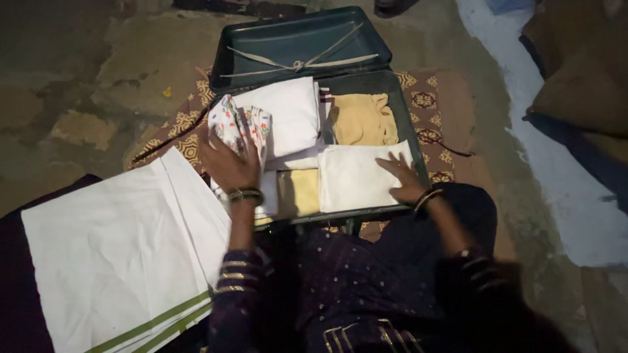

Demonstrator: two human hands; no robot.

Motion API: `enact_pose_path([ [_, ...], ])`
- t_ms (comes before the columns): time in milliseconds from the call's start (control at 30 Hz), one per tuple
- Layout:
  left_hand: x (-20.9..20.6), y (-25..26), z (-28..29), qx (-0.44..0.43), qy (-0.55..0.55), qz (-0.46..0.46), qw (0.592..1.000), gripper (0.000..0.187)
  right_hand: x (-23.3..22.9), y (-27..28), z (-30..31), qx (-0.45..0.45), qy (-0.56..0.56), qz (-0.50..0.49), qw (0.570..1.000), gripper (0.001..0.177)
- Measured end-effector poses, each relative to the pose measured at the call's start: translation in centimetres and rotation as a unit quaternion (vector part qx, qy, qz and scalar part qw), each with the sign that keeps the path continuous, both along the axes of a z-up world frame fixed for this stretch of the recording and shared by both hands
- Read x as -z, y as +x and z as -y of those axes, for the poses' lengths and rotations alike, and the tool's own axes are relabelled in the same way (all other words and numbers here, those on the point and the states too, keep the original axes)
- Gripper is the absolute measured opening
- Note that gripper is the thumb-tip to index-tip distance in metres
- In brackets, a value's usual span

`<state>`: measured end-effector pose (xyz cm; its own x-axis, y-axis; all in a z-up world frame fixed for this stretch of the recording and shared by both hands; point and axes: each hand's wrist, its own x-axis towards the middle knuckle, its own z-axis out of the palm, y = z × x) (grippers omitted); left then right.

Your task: The person folds and stacks various pieces of clothing into an open suitcase placed on the floor. They handle multiple garments, including patterned and plain fabrics, arranging them neatly within the suitcase.

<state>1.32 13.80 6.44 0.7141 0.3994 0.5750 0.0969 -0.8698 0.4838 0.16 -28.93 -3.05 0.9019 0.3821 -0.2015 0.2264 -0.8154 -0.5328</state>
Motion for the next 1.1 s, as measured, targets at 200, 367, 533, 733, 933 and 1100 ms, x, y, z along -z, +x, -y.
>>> enact_pose_path([
  [200, -0.3, 4.7, -1.4, 0.013, -0.026, -0.487, 0.873, 0.154, -0.9, -0.2, -8.7, 0.023, -0.19, 0.061, 0.98, 0.103],
  [367, 6.4, 5.3, -1.4, -0.009, 0.036, -0.319, 0.947, 0.139, -2.1, -0.4, -11.7, 0.011, -0.234, -0.039, 0.971, 0.121],
  [533, 10.0, 5.5, -5.6, 0.001, -0.201, -0.024, 0.979, 0.082, 0.1, -1.5, -10.3, 0.046, -0.15, 0.057, 0.986, 0.107],
  [733, 4.6, 1.2, -7.7, -0.067, -0.265, 0.181, 0.945, 0.055, 0.7, -2.0, -9.6, 0.082, 0.081, 0.2, 0.973, 0.06],
  [933, 1.1, -4.3, -1.7, 0.154, -0.173, 0.169, 0.958, 0.077, 1.4, -1.9, -8.6, 0.171, 0.361, 0.044, 0.916, 0.04],
  [1100, 4.5, -3.2, 4.9, 0.332, 0.151, 0.072, 0.928, 0.068, 2.5, 0.2, -6.3, 0.157, 0.536, -0.235, 0.796, 0.071],
])
